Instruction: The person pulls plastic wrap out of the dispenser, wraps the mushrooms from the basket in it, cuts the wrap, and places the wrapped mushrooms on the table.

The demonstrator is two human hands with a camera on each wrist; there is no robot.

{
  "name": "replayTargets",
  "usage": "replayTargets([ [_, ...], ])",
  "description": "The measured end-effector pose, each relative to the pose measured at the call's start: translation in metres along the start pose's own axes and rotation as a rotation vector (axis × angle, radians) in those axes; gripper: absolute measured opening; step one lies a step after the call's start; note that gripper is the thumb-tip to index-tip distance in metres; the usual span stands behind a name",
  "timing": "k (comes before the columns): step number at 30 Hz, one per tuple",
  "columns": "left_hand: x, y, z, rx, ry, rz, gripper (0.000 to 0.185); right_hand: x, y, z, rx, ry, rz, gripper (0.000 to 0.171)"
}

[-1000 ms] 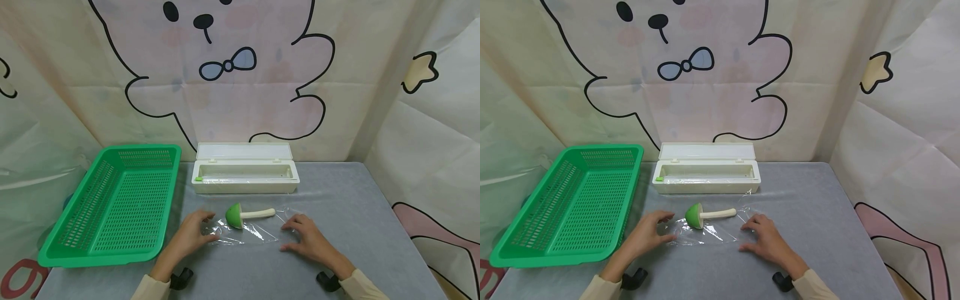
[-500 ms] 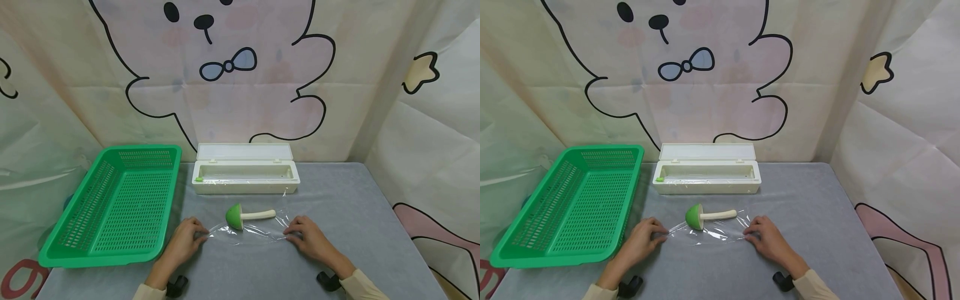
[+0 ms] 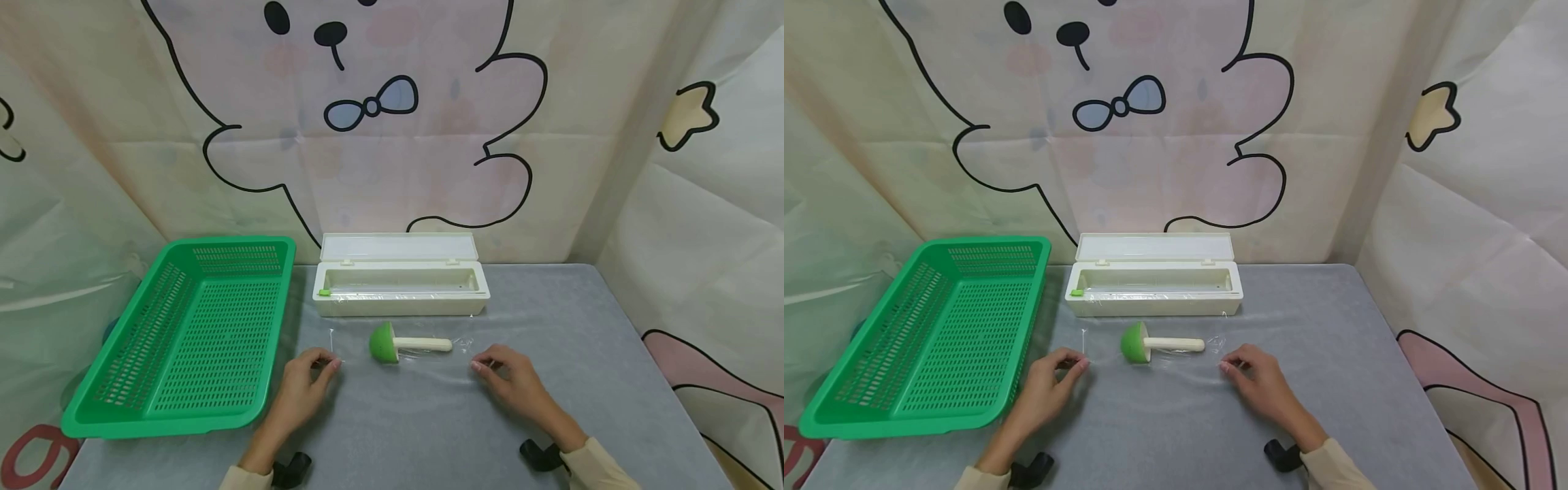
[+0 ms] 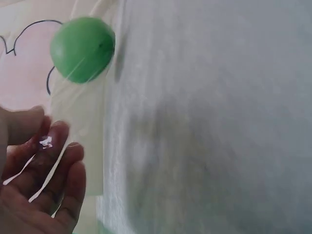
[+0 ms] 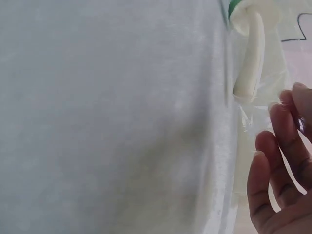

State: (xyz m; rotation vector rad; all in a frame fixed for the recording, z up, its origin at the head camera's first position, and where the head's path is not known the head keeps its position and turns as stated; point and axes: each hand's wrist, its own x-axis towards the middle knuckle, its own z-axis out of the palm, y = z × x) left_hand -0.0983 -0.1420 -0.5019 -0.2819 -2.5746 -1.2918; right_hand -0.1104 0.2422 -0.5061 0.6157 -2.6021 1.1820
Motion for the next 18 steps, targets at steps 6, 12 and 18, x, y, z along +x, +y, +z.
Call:
replayTargets([
  [6, 0.011, 0.006, 0.002, -0.111, 0.089, -0.100, 0.005, 0.011, -0.001, -0.004, 0.034, 0.072, 0.078, 0.006],
  [12, 0.027, 0.011, 0.004, -0.154, 0.132, -0.165, 0.010, 0.027, 0.002, -0.002, 0.056, 0.159, 0.149, 0.003],
  [18, 0.046, 0.008, 0.012, -0.213, 0.202, -0.214, 0.017, 0.043, 0.004, 0.002, 0.092, 0.212, 0.263, 0.009],
])
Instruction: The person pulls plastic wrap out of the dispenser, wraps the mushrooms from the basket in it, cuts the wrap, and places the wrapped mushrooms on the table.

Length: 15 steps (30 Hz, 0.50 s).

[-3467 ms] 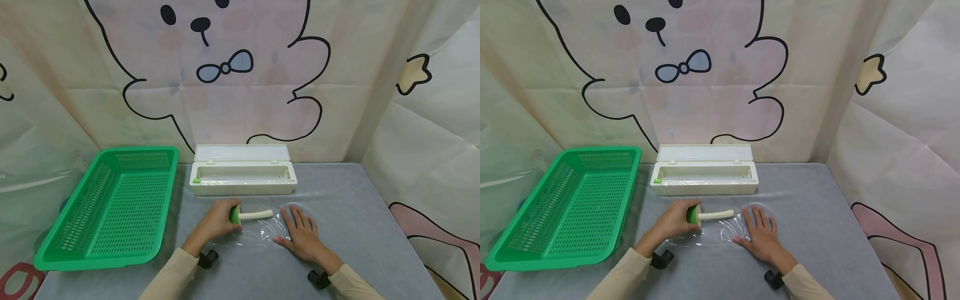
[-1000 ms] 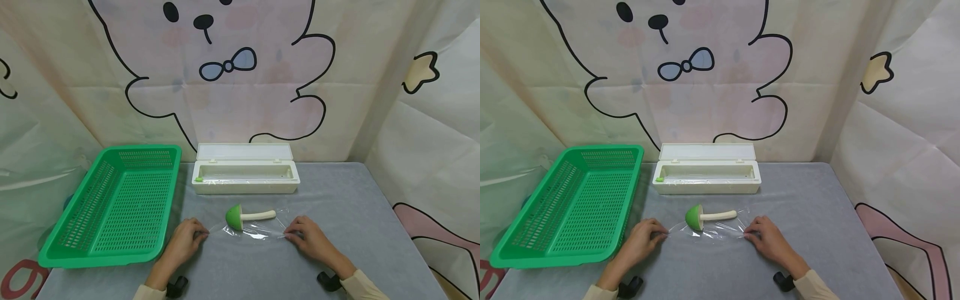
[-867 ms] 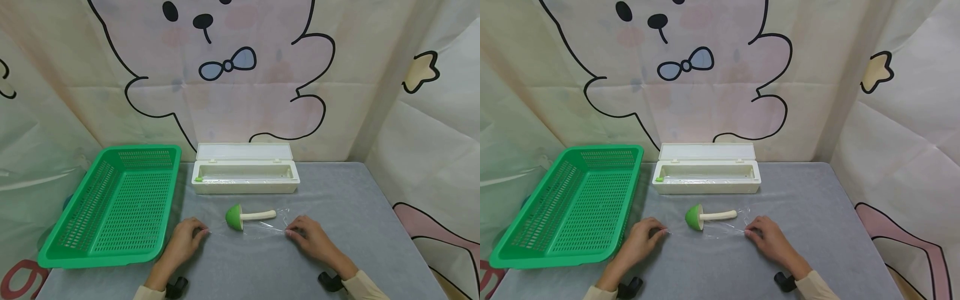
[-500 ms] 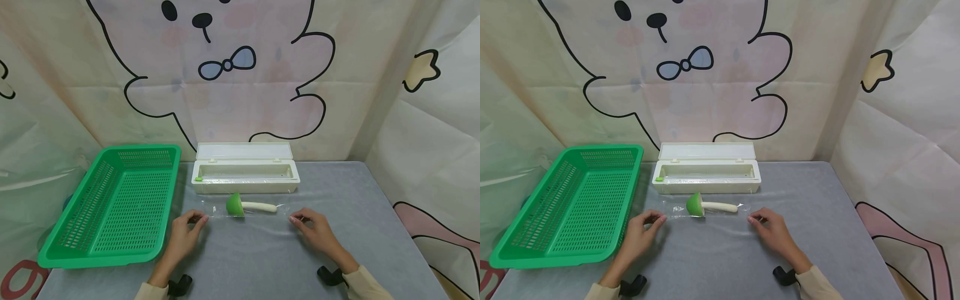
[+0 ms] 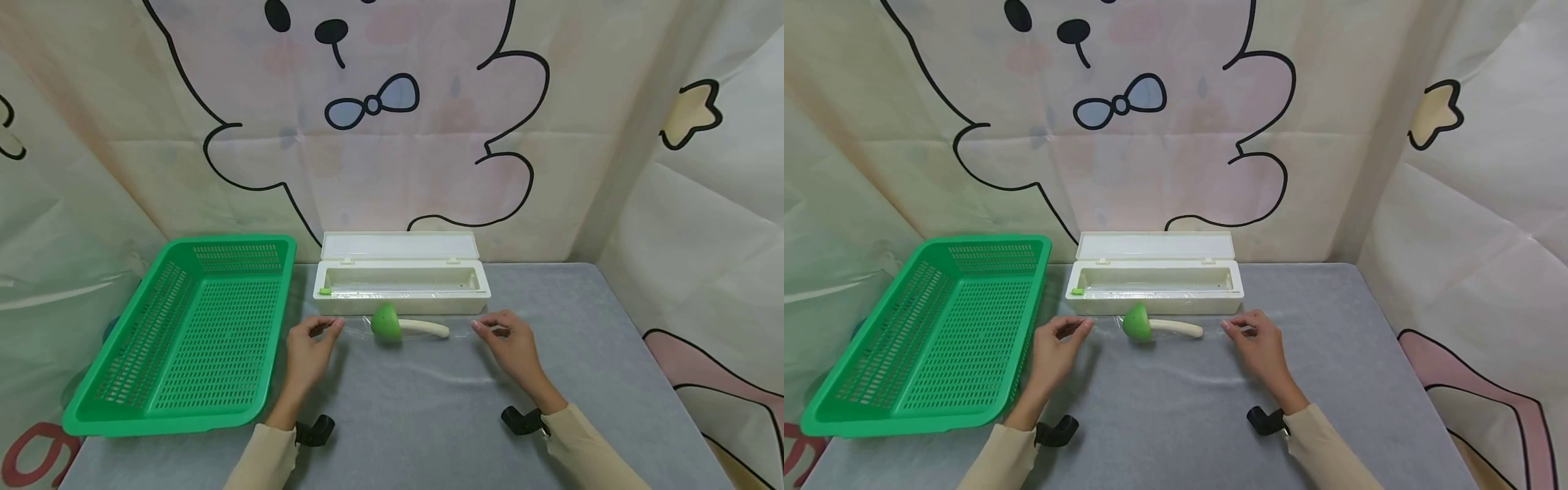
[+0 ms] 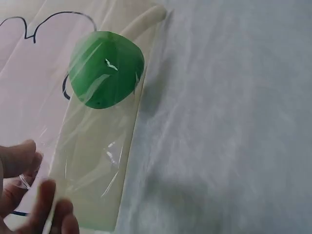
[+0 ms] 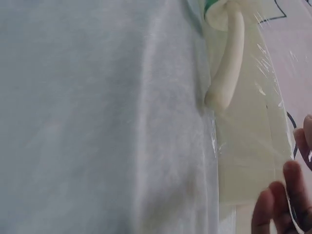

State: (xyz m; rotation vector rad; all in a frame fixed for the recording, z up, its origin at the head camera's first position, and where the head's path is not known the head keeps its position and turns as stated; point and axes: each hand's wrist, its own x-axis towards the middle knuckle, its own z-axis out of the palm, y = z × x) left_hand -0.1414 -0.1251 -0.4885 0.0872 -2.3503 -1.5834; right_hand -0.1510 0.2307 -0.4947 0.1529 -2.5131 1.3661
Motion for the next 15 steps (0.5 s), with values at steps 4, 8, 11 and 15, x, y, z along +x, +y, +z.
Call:
replayTargets([
  [4, 0.008, -0.005, 0.008, -0.021, 0.017, -0.046, 0.020, 0.006, 0.000, 0.005, 0.055, -0.004, 0.075, 0.016],
  [8, 0.012, -0.008, 0.014, -0.044, 0.003, -0.095, 0.022, 0.010, 0.003, 0.010, 0.099, -0.022, 0.143, 0.021],
  [11, 0.014, -0.009, 0.017, -0.043, 0.002, -0.130, 0.020, 0.012, 0.006, 0.013, 0.126, -0.027, 0.174, 0.021],
  [15, 0.015, -0.011, 0.019, -0.005, 0.013, -0.153, 0.019, 0.014, 0.010, 0.015, 0.130, -0.027, 0.205, 0.022],
])
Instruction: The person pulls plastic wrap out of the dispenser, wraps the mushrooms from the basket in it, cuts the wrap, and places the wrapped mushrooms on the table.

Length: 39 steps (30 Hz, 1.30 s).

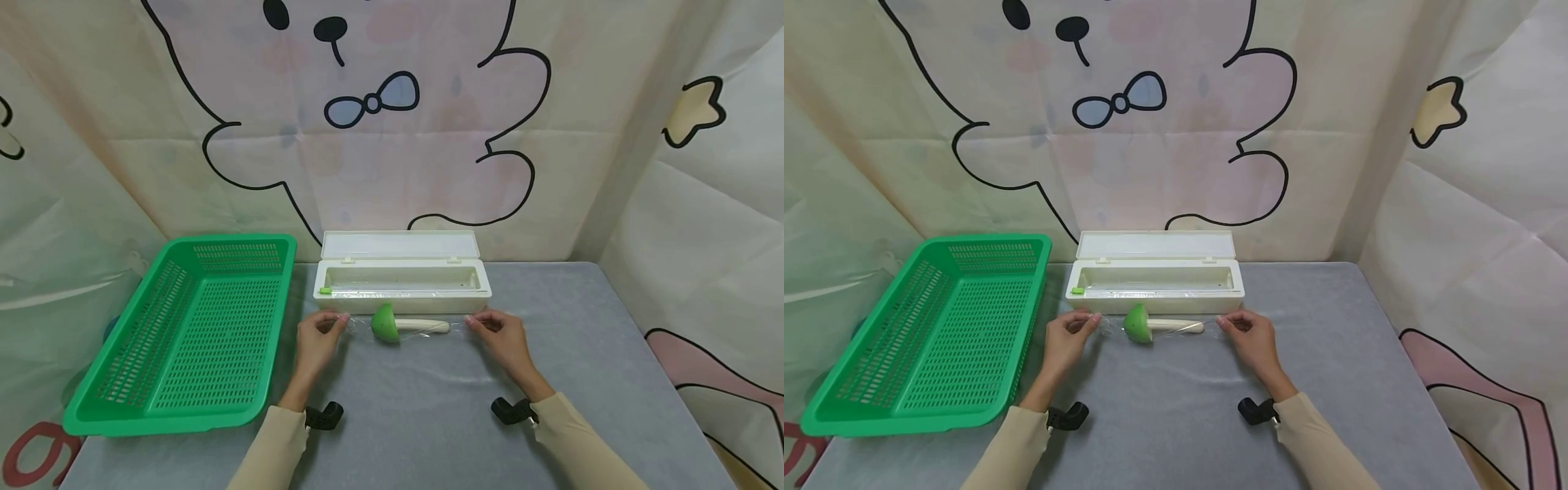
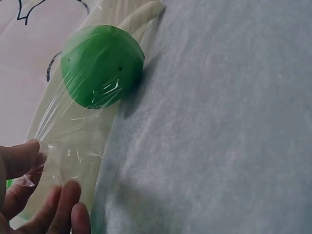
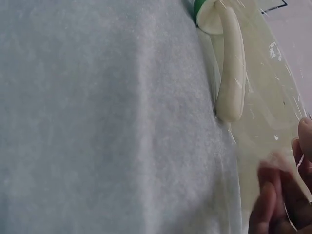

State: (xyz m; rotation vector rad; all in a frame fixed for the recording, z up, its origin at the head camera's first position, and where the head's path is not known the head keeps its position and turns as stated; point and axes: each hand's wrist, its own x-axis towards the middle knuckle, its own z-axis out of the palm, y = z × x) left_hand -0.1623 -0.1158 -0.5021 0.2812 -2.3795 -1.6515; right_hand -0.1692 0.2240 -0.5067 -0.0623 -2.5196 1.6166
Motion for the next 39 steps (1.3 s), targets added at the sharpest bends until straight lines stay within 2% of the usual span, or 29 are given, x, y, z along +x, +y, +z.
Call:
replayTargets([
  [4, 0.001, -0.002, 0.001, 0.007, 0.011, -0.009, 0.019, 0.002, 0.002, 0.002, 0.013, 0.022, 0.029, 0.023],
  [8, 0.001, -0.002, 0.001, -0.040, 0.029, -0.034, 0.024, 0.002, 0.000, 0.002, 0.049, 0.044, 0.032, 0.025],
  [13, 0.001, 0.000, 0.001, -0.183, 0.001, -0.075, 0.029, 0.002, -0.004, 0.002, 0.074, 0.010, 0.035, 0.030],
  [17, 0.002, 0.002, 0.000, -0.329, -0.048, -0.111, 0.020, 0.003, -0.008, -0.001, 0.030, -0.036, 0.079, 0.029],
  [21, 0.002, 0.007, -0.002, -0.417, -0.061, -0.133, 0.017, 0.003, -0.012, -0.005, 0.037, -0.062, 0.090, 0.025],
  [28, 0.004, 0.015, -0.005, -0.454, -0.049, -0.115, 0.021, 0.006, -0.018, -0.009, 0.245, -0.098, 0.073, 0.027],
  [34, 0.008, 0.023, -0.006, -0.460, -0.025, -0.088, 0.023, 0.010, -0.026, -0.011, 0.268, -0.072, 0.034, 0.032],
  [39, 0.013, 0.033, -0.007, -0.459, -0.002, -0.073, 0.023, 0.015, -0.034, -0.013, 0.300, -0.054, 0.044, 0.036],
])
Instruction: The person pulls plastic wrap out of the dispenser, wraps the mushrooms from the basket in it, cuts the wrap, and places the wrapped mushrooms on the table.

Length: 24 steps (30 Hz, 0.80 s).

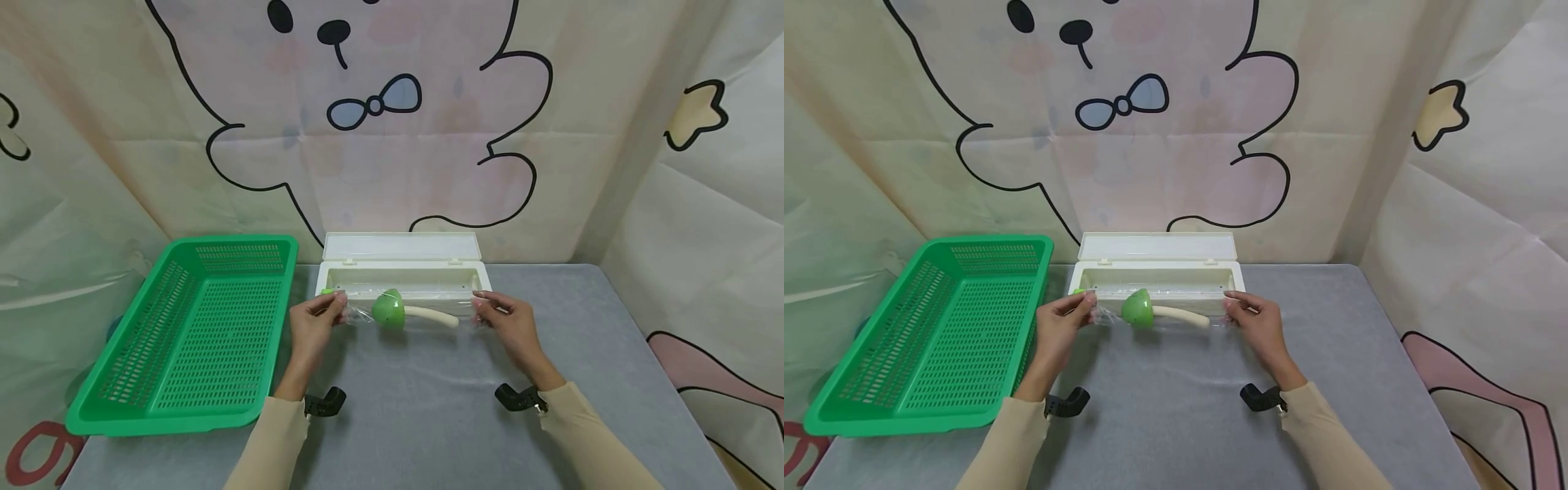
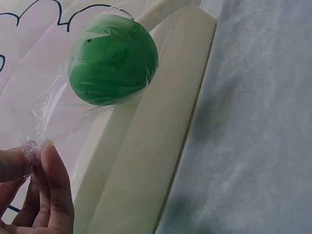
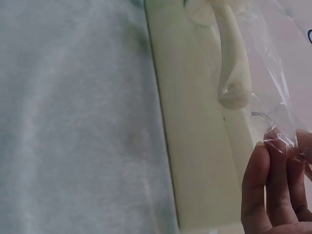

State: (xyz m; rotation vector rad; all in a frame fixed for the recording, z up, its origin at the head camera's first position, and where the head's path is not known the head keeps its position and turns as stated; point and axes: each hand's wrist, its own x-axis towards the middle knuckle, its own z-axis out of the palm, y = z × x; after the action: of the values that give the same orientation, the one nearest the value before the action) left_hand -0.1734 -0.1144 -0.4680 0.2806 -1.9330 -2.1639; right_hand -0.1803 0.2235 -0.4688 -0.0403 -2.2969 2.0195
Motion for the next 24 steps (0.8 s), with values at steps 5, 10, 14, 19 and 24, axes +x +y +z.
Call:
replayTargets([
  [5, 0.004, 0.008, 0.004, 0.009, 0.015, 0.004, 0.023, 0.005, -0.006, 0.000, 0.049, 0.003, 0.011, 0.038],
  [10, 0.007, 0.014, 0.006, 0.017, 0.023, 0.023, 0.022, 0.009, -0.011, -0.002, 0.053, -0.004, -0.002, 0.040],
  [14, 0.008, 0.020, 0.007, 0.003, 0.020, 0.026, 0.023, 0.010, -0.017, -0.004, 0.039, -0.008, -0.003, 0.042],
  [19, 0.008, 0.028, 0.007, -0.034, -0.001, 0.037, 0.024, 0.011, -0.025, -0.005, 0.076, -0.010, -0.008, 0.045],
  [24, 0.008, 0.033, 0.007, -0.063, -0.023, 0.047, 0.022, 0.010, -0.032, -0.007, 0.092, -0.019, -0.004, 0.045],
])
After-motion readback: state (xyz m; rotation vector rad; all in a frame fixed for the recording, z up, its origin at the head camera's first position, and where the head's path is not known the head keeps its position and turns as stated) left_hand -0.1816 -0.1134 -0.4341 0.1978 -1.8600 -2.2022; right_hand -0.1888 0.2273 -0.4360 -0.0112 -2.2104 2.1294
